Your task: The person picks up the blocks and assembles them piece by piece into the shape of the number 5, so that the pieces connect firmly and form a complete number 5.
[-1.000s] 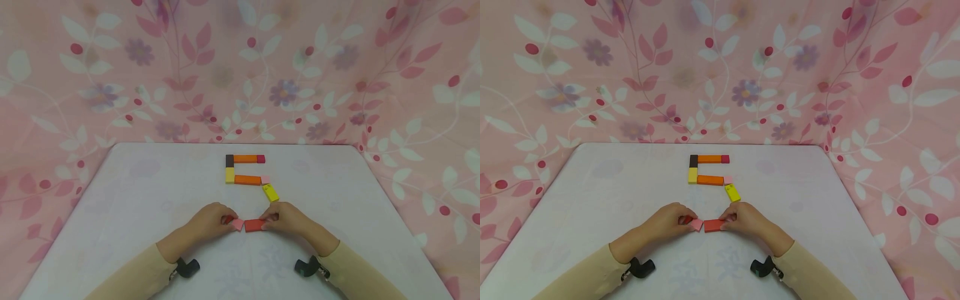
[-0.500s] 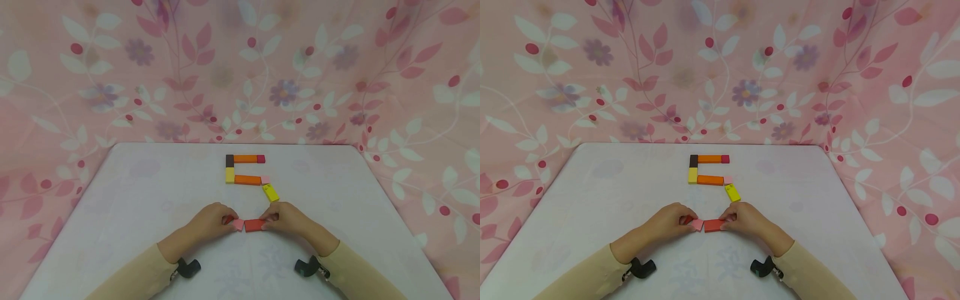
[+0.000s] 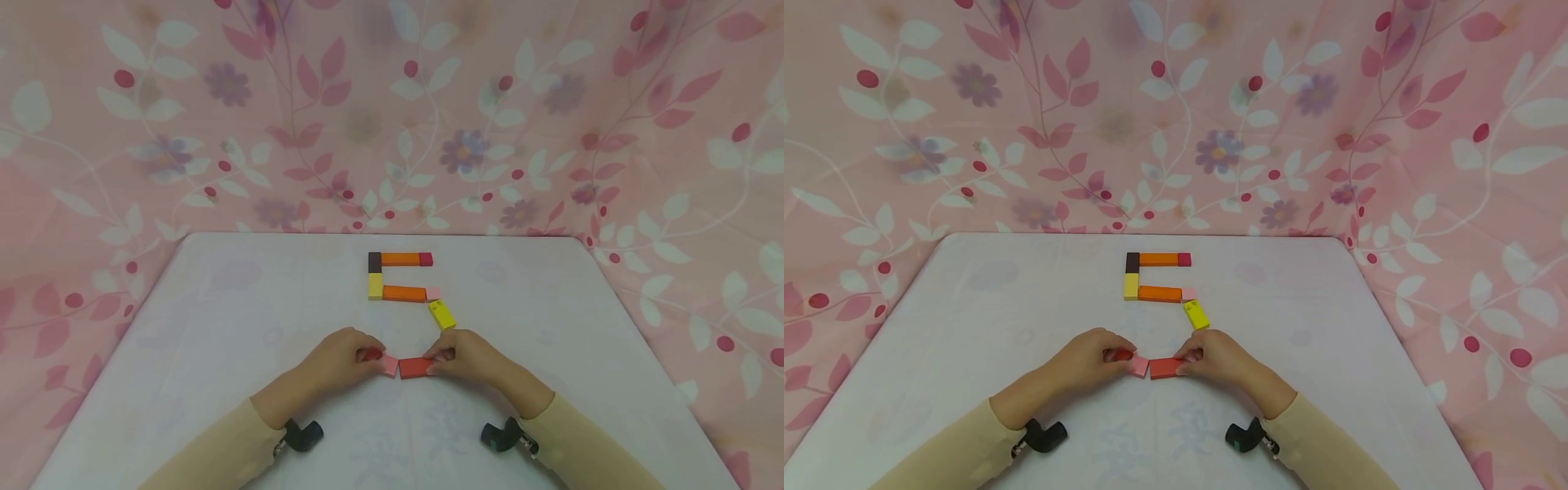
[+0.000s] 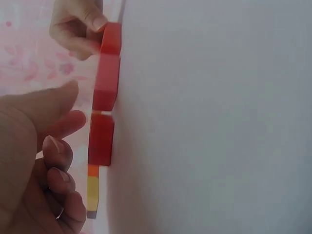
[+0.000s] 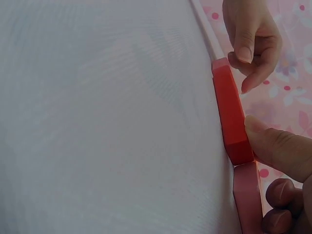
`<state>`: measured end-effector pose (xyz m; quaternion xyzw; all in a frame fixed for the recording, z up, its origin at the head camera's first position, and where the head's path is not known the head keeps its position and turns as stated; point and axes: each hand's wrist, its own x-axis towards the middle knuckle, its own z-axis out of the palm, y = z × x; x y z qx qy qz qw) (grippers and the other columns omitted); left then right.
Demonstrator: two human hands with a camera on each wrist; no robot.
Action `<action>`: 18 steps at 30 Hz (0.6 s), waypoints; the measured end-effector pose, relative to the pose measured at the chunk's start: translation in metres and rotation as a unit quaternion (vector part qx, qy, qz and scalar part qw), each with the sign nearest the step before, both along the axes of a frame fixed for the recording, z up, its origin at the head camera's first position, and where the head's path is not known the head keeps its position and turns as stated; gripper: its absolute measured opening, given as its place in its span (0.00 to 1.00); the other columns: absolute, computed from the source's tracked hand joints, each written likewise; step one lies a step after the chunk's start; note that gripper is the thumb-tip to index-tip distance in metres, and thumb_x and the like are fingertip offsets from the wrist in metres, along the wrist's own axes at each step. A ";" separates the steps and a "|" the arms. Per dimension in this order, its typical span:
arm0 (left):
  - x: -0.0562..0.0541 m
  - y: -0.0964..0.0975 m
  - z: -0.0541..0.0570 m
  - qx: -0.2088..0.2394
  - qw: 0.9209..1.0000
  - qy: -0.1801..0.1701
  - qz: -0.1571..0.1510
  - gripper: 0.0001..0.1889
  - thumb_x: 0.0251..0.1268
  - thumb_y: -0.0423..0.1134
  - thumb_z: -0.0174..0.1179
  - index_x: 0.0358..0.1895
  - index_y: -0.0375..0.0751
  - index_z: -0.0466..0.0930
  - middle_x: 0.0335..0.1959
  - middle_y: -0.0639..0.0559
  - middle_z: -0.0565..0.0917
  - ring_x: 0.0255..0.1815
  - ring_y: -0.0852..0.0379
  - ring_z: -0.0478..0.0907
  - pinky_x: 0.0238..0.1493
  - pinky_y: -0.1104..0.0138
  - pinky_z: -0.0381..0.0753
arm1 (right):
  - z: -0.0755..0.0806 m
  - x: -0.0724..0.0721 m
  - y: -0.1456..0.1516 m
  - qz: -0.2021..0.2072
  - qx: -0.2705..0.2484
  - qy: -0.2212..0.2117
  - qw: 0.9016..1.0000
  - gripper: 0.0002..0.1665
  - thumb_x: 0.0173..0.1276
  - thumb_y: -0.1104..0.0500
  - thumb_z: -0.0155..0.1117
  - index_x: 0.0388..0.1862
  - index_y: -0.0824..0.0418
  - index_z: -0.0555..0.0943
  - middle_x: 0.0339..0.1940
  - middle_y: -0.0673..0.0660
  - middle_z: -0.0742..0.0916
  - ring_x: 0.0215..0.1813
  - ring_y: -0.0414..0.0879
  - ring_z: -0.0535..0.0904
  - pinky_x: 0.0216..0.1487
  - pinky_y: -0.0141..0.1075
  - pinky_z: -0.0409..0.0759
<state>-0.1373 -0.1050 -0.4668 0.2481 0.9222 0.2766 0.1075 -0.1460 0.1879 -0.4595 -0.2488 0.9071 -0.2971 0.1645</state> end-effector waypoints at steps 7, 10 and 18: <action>-0.005 -0.009 0.003 -0.003 1.000 -0.004 0.030 0.16 0.63 0.51 0.69 0.53 0.56 0.87 0.18 0.61 0.72 0.28 0.60 0.71 0.30 0.66 0.72 | -0.001 -0.001 0.001 0.001 -0.006 0.002 1.000 0.13 0.59 0.47 0.78 0.44 0.43 0.90 0.25 0.42 0.78 0.32 0.39 0.74 0.32 0.31 0.72; -0.006 -0.010 0.002 -0.010 1.000 -0.008 0.029 0.17 0.63 0.52 0.69 0.54 0.56 0.87 0.19 0.62 0.72 0.28 0.61 0.70 0.30 0.67 0.71 | -0.001 -0.001 0.001 0.002 -0.009 0.001 1.000 0.13 0.59 0.48 0.78 0.44 0.44 0.90 0.25 0.42 0.78 0.32 0.39 0.74 0.32 0.31 0.72; -0.006 -0.010 0.000 -0.013 0.999 -0.023 0.030 0.19 0.61 0.50 0.71 0.55 0.55 0.86 0.18 0.60 0.72 0.27 0.61 0.69 0.29 0.67 0.70 | 0.000 0.001 0.000 -0.001 -0.004 0.001 1.000 0.13 0.59 0.47 0.78 0.44 0.43 0.90 0.25 0.41 0.78 0.32 0.40 0.74 0.32 0.32 0.73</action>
